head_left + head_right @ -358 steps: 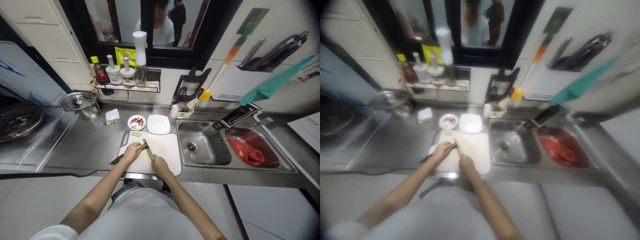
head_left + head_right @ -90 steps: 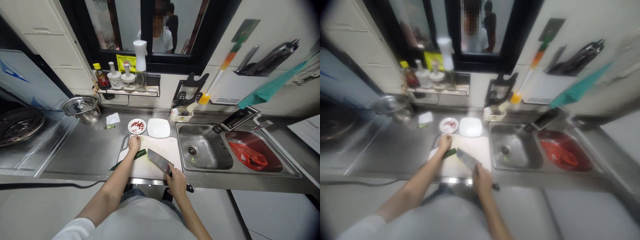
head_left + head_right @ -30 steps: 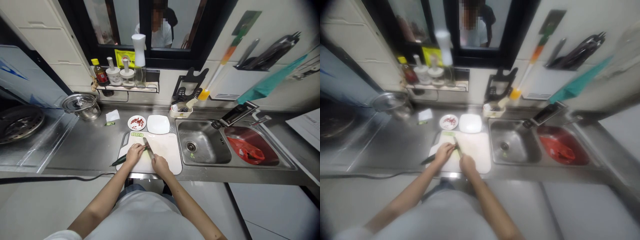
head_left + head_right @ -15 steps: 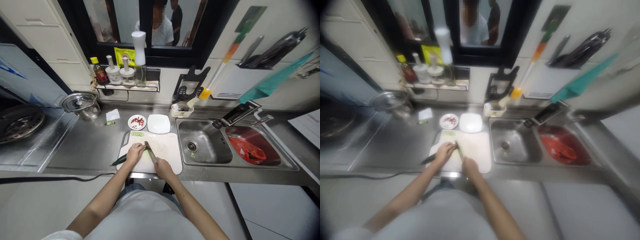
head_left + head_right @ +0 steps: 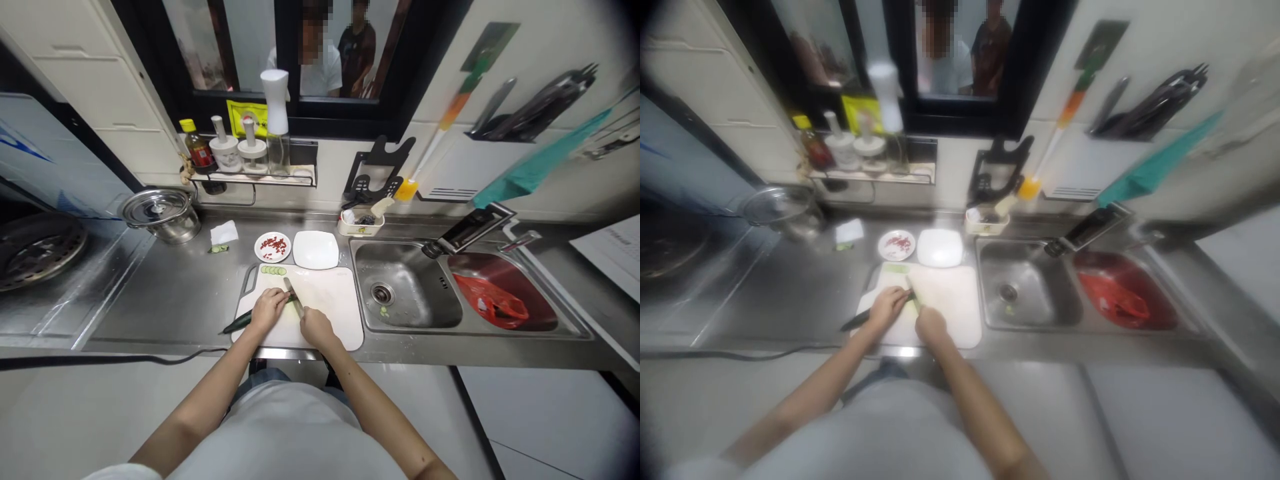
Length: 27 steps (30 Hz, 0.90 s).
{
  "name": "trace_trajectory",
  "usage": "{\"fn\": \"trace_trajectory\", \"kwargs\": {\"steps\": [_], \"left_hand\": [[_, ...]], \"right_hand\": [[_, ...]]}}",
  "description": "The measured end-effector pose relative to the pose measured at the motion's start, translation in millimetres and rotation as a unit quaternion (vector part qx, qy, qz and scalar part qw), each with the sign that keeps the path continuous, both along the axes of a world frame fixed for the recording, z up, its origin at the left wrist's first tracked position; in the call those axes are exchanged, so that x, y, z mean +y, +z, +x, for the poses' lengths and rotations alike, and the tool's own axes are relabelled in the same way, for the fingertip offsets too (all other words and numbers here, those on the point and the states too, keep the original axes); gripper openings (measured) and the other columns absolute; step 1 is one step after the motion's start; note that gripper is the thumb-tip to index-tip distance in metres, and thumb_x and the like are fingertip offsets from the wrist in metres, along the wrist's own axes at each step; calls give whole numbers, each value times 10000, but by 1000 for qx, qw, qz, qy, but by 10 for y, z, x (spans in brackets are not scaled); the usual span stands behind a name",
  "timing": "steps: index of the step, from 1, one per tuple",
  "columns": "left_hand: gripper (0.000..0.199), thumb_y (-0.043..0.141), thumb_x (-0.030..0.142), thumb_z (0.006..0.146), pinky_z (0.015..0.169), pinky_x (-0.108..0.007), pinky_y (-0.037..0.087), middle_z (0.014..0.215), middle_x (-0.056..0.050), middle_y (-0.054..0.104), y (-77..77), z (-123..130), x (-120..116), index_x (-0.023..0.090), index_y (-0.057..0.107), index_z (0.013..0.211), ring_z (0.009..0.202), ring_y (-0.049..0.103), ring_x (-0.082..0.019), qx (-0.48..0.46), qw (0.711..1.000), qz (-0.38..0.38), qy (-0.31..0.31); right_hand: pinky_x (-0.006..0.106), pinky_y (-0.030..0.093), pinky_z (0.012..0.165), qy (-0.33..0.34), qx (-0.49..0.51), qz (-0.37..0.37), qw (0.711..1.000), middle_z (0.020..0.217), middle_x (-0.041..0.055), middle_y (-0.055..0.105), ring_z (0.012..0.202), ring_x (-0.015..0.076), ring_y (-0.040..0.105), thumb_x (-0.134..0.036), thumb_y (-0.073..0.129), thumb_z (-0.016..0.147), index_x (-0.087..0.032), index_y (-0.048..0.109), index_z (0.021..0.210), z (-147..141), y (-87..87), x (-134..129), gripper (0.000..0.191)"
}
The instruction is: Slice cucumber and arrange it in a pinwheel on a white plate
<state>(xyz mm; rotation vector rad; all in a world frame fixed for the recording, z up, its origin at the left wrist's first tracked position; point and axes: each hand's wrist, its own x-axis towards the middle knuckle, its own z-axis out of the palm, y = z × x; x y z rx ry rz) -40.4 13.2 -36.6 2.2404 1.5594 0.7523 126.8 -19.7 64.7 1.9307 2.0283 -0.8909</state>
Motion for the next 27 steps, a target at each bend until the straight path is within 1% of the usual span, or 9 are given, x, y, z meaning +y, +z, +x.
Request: {"fn": "trace_trajectory", "kwargs": {"steps": [9, 15, 20, 27], "left_hand": [[237, 491, 304, 947, 792, -296, 448, 934, -43, 658, 8, -1, -2, 241, 705, 1026, 907, 555, -178, -2, 1000, 5, 4], [237, 488, 301, 948, 779, -295, 448, 917, -43, 651, 5, 0, 1, 243, 706, 1019, 890, 554, -176, 4, 1000, 1, 1], [241, 479, 295, 952, 787, -297, 442, 924, -39, 652, 36, 7, -9, 244, 699, 1036, 896, 551, -177, 7, 1000, 2, -4], [233, 488, 300, 947, 778, -293, 442, 916, -39, 653, 44, 10, -15, 245, 705, 1011, 892, 548, -177, -1, 1000, -5, 8]], "right_hand": [[281, 441, 803, 1, -6, 0, 1000, 1054, 175, 685, 1022, 236, 642, -102, 353, 913, -94, 618, 1129, 56, -70, -126, 342], [285, 446, 792, 1, -11, 1, 1000, 1073, 171, 682, 1024, 238, 640, -118, 368, 915, -108, 613, 1140, 14, -84, -50, 333], [277, 446, 803, 1, -9, 12, 1000, 1076, 164, 682, 1037, 229, 635, -112, 369, 912, -110, 614, 1130, -59, -130, 27, 327], [285, 452, 799, 3, -18, 5, 1000, 1058, 169, 683, 1020, 227, 642, -105, 365, 910, -116, 607, 1133, -16, -158, -69, 329]]}}
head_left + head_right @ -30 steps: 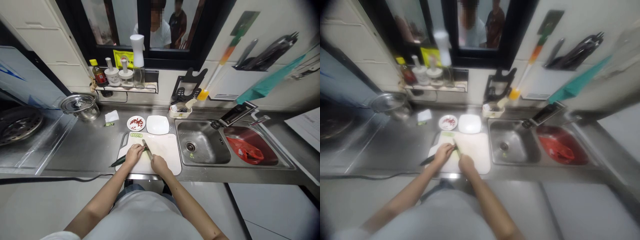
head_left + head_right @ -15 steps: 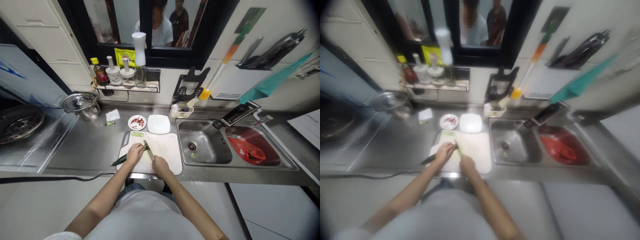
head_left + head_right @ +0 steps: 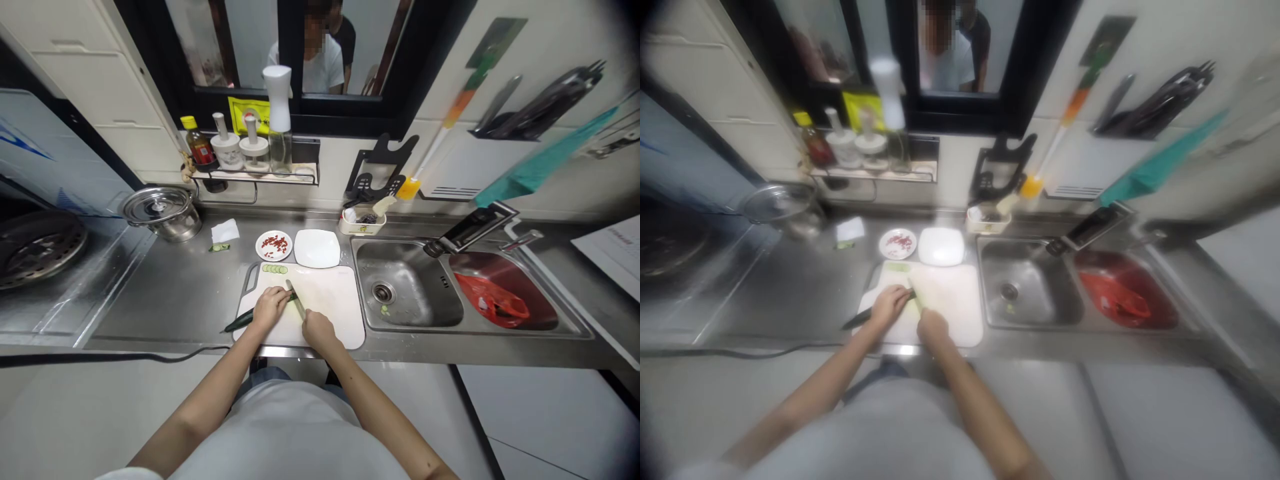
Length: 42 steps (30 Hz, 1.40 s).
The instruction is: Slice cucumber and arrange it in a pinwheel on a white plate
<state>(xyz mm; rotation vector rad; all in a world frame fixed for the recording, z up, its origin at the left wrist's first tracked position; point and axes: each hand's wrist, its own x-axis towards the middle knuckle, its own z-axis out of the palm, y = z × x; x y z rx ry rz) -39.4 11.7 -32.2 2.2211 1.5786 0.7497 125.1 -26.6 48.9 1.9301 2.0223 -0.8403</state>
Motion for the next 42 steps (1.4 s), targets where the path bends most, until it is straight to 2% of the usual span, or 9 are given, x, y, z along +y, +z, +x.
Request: {"fn": "trace_trajectory", "kwargs": {"steps": [7, 16, 22, 34, 42], "left_hand": [[233, 489, 294, 946, 798, -294, 442, 930, -40, 654, -22, -6, 13, 248, 699, 1034, 908, 548, -177, -3, 1000, -7, -4], [243, 481, 295, 950, 791, -299, 437, 933, -41, 655, -47, -9, 20, 245, 700, 1042, 904, 544, -179, 4, 1000, -4, -7], [233, 489, 295, 944, 789, -302, 444, 935, -44, 654, -62, -12, 22, 246, 702, 1025, 907, 544, -183, 3, 1000, -5, -5], [222, 494, 282, 944, 800, -295, 448, 951, -37, 654, -15, 14, -10, 241, 697, 1024, 920, 549, -176, -14, 1000, -4, 5], [216, 498, 273, 940, 813, -307, 458, 971, -40, 658, -21, 24, -25, 239, 701, 1006, 927, 553, -179, -16, 1000, 5, 11]], "right_hand": [[287, 456, 799, -2, -4, 1, 1000, 1063, 165, 682, 1027, 231, 640, -112, 359, 917, -115, 609, 1133, -40, 8, 52, 330], [280, 449, 804, -8, 14, 17, 1000, 1053, 169, 685, 1027, 226, 640, -108, 365, 908, -110, 610, 1130, -90, -165, 130, 331], [283, 449, 793, -5, 10, 17, 1000, 1049, 167, 685, 1027, 229, 639, -111, 364, 913, -112, 604, 1134, -104, -159, 132, 327], [286, 444, 800, -14, -19, -2, 1000, 1017, 170, 686, 1020, 229, 642, -128, 344, 941, -102, 586, 1157, 24, -152, -219, 326], [283, 453, 798, -16, -13, -2, 1000, 1043, 167, 684, 1030, 225, 644, -108, 368, 919, -113, 590, 1151, -92, -90, 12, 321]]}}
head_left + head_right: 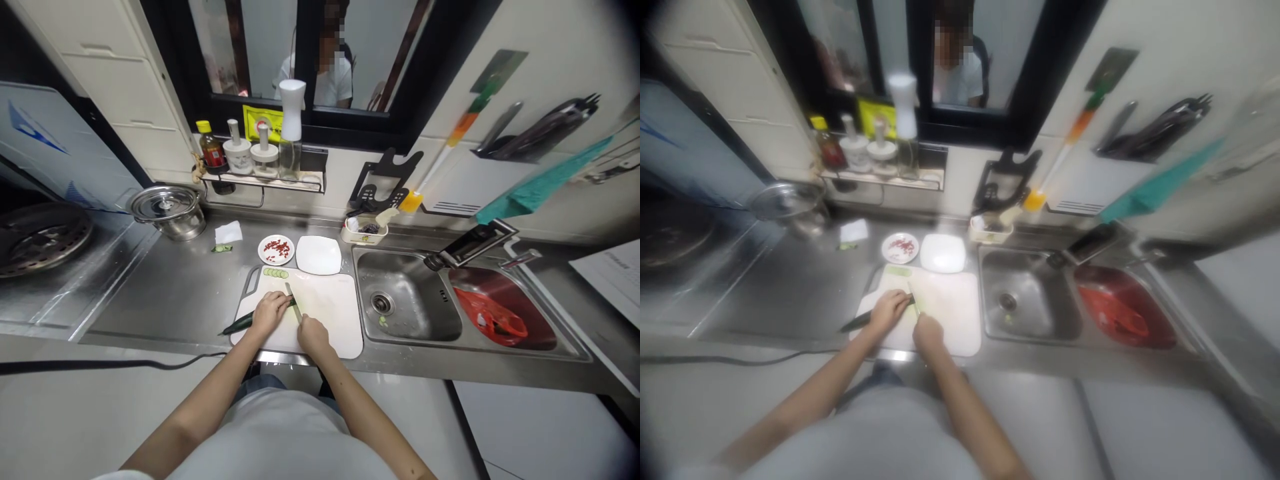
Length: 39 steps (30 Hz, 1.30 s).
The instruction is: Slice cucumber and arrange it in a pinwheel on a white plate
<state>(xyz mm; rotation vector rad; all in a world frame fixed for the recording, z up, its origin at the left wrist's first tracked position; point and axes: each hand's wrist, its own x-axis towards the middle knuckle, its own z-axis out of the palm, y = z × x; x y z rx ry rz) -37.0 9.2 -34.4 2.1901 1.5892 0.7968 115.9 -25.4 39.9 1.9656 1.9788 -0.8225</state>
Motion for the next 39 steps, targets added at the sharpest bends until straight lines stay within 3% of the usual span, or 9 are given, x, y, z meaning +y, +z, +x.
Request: {"fn": "trace_trajectory", "kwargs": {"steps": [10, 25, 39], "left_hand": [[227, 499, 278, 936, 813, -309, 462, 980, -45, 658, -46, -8, 21, 246, 710, 1015, 918, 551, -182, 15, 1000, 6, -4], [218, 517, 279, 930, 811, -303, 464, 972, -43, 662, -59, 0, 30, 260, 713, 1025, 914, 548, -177, 7, 1000, 5, 4], [228, 496, 281, 938, 813, -305, 458, 983, -42, 662, -23, 3, 11, 239, 712, 1000, 921, 547, -183, 11, 1000, -2, 6]], "right_hand": [[287, 455, 810, 2, 4, 12, 1000, 1077, 166, 682, 1056, 225, 637, -111, 357, 920, -120, 588, 1163, -81, 10, 161, 335], [289, 447, 774, 8, -24, -17, 1000, 1037, 168, 686, 1020, 233, 645, -105, 384, 910, -102, 592, 1135, 143, 20, -272, 307], [288, 447, 801, 9, -5, 11, 1000, 1086, 171, 680, 1048, 228, 635, -113, 351, 922, -99, 584, 1173, -62, 52, 92, 342]]}}
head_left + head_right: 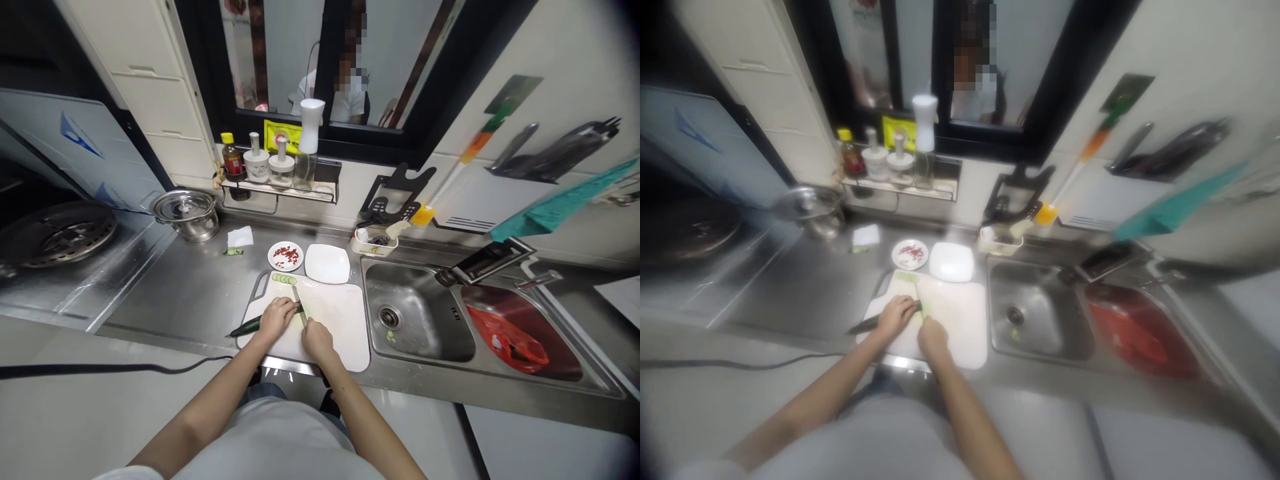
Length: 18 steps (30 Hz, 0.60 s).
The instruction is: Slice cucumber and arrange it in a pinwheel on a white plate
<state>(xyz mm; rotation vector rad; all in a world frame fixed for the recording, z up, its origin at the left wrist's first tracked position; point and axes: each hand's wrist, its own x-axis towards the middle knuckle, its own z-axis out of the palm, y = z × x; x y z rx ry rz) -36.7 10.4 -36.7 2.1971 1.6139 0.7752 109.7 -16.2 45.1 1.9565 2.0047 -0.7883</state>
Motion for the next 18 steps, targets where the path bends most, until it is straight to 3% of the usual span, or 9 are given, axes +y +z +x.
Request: {"fn": "trace_trajectory", "kwargs": {"steps": [9, 18], "left_hand": [[234, 489, 285, 944, 815, -294, 458, 988, -35, 664, 24, 1, -13, 246, 704, 1027, 924, 548, -182, 5, 1000, -2, 2], [230, 495, 276, 939, 820, -296, 462, 980, -40, 663, 29, 6, -8, 249, 710, 1017, 927, 552, -182, -7, 1000, 3, 3]], "right_hand": [[290, 447, 820, -2, 12, 0, 1000, 1099, 170, 678, 1060, 227, 629, -120, 359, 921, -94, 578, 1194, -31, 38, 71, 351], [300, 448, 789, -8, 2, -9, 1000, 1058, 166, 685, 1025, 238, 639, -122, 366, 914, -101, 591, 1161, 106, -36, -168, 334]]}}
